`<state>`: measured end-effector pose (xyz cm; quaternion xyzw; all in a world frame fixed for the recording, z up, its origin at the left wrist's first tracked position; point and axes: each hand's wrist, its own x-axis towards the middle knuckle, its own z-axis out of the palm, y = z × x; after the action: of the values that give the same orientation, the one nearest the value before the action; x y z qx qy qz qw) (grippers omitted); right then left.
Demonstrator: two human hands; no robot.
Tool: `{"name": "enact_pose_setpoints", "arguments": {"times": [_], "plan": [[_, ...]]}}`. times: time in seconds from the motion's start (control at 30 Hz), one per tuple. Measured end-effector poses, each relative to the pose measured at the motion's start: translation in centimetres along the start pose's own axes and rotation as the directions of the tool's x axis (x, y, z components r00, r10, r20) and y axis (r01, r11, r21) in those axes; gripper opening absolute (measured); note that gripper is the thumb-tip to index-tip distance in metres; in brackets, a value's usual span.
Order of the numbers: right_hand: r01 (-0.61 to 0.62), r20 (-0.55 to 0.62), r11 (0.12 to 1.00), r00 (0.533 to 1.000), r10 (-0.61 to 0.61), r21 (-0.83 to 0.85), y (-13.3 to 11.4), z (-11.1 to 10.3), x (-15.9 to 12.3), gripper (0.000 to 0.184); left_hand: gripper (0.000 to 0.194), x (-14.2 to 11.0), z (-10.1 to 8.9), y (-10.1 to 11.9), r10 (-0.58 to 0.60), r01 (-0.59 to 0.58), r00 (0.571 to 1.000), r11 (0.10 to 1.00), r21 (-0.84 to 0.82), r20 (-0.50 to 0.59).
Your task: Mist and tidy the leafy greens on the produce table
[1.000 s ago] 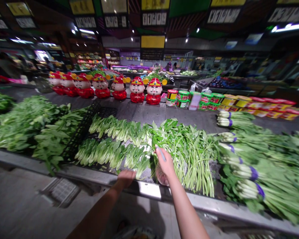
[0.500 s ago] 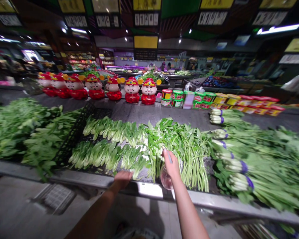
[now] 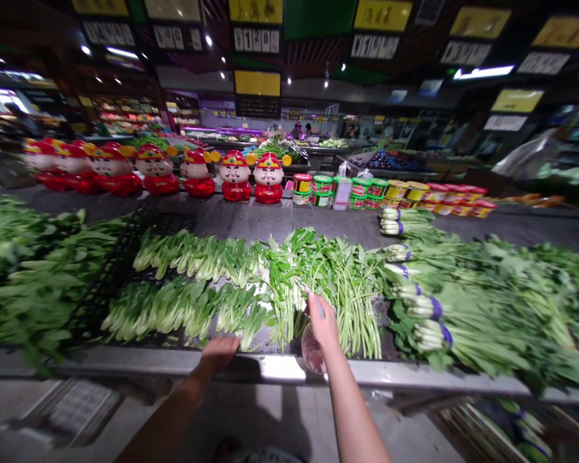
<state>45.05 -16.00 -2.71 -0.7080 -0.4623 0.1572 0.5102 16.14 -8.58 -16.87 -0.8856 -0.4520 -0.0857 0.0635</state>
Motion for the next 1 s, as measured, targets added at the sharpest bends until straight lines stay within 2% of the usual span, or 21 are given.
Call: {"name": "enact_pose_setpoints", "arguments": {"times": [0.37, 0.5, 0.67, 0.8, 0.87, 1.0], "plan": [[-0.04, -0.092, 0.996, 0.995, 0.048, 0.082, -0.6, -3.3, 1.6, 0.06, 0.029, 0.0, 1.0, -0.5, 0.055, -0.056, 0.998, 0.998, 0.016, 0.038], [-0.095, -0.111, 0.992, 0.988, 0.103, 0.077, 0.9, -3.6, 1.3, 0.06, 0.03, 0.2, 0.6, -0.7, 0.07, -0.07, 0.988, 0.998, 0.0, 0.137], [-0.105, -0.135, 0.99, 0.984, 0.118, 0.095, 2.2, -4.5, 1.0, 0.057, 0.037, 1.1, -0.7, -0.6, 0.069, -0.07, 0.93, 0.998, -0.011, 0.36], [-0.126, -0.132, 0.987, 0.982, 0.139, 0.104, 2.6, -6.1, 1.4, 0.054, 0.04, 2.0, -1.8, -0.3, 0.006, 0.02, 0.869, 0.999, -0.048, 0.496], [-0.133, -0.15, 0.987, 0.978, 0.145, 0.09, 3.0, -6.9, 1.5, 0.055, 0.045, 2.3, -2.1, -0.1, -0.04, 0.094, 0.839, 0.993, -0.072, 0.542], [-0.145, -0.169, 0.985, 0.973, 0.159, 0.093, 4.4, -8.0, 1.3, 0.055, 0.06, 2.6, -2.3, -0.1, -0.108, 0.211, 0.813, 0.971, -0.116, 0.572]]}}
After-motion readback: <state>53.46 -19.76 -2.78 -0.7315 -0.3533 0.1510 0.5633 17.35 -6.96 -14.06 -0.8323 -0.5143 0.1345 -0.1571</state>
